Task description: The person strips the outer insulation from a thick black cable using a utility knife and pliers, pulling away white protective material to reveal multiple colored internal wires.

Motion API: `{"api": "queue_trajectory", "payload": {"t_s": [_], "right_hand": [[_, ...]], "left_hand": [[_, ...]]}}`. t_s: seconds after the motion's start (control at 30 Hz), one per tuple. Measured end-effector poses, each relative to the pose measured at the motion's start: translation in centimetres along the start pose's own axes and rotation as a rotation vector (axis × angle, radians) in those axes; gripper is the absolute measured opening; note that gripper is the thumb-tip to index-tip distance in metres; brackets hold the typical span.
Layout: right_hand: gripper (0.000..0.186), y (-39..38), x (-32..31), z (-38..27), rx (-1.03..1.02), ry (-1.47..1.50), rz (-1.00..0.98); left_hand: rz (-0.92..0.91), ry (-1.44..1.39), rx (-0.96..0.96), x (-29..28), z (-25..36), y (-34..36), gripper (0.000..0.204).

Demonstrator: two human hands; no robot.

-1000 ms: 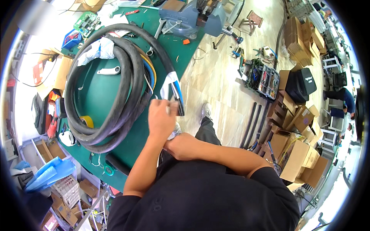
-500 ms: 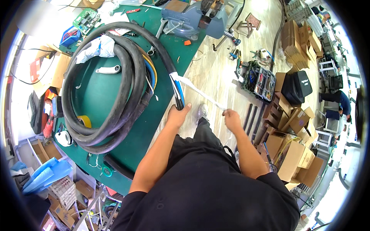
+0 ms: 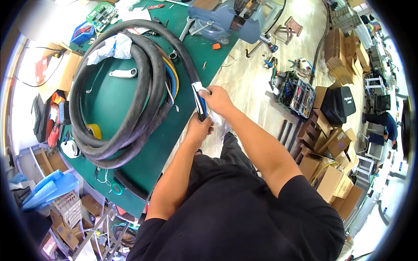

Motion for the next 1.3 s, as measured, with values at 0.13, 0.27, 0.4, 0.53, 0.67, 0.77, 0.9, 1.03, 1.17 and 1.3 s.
{"api": "queue_trajectory", "payload": {"t_s": [0.13,0.27,0.4,0.53,0.67,0.77,0.9,1.03,1.17,1.3], "right_hand": [[0.037,-1.7,-1.8,0.1,-0.241,-0.268,-0.082],[0.035,-1.2,-2.1,4.7,-0.165,-0.185,-0.05],[0.033,-4.8,-1.7,3.0,-0.151,-0.289,-0.079],[0.032,-3.7,-2.3,7.2,-0.12,-0.33,-0.084],[0.033,-4.0,0.2,8.9,-0.086,-0.439,-0.023],[0.033,-6.7,1.5,7.2,-0.07,-0.352,-0.044],[0.035,-8.5,3.3,7.0,0.021,-0.036,-0.091],[0.036,-9.5,4.2,6.6,0.006,0.023,-0.149],[0.037,-11.5,1.9,6.0,0.119,0.177,-0.15],[0.039,-11.6,-0.5,6.8,0.133,0.125,-0.17]], "left_hand": [[0.022,0.07,-0.066,-2.1,-1.3,-3.4,0.027],[0.044,0.122,-0.016,-3.6,-3.9,-3.3,0.027],[0.096,0.114,-0.013,-3.5,-3.7,-3.4,0.024],[0.043,0.034,-0.022,-2.5,-3.1,-3.4,0.021],[-0.042,-0.113,-0.091,-2.1,-2.6,-3.8,0.019],[-0.082,-0.187,-0.133,-2.3,-3.0,-4.6,0.019],[-0.117,-0.04,-0.112,-2.3,-3.9,-3.5,0.024],[-0.086,0.273,0.026,-3.1,-2.3,-1.7,0.036],[0.177,0.339,0.092,-3.3,0.2,-1.7,0.038],[0.257,0.674,0.487,1.7,2.7,-5.5,0.042]]}}
Point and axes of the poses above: each hand's wrist, its own y-axis towards the middle knuckle, its own x-axis out of the palm, z = x × y, the point moved 5 cm from there along y, towards the middle knuckle, and after that the axes turned 9 degrees about -y, right-handed, at the moved point
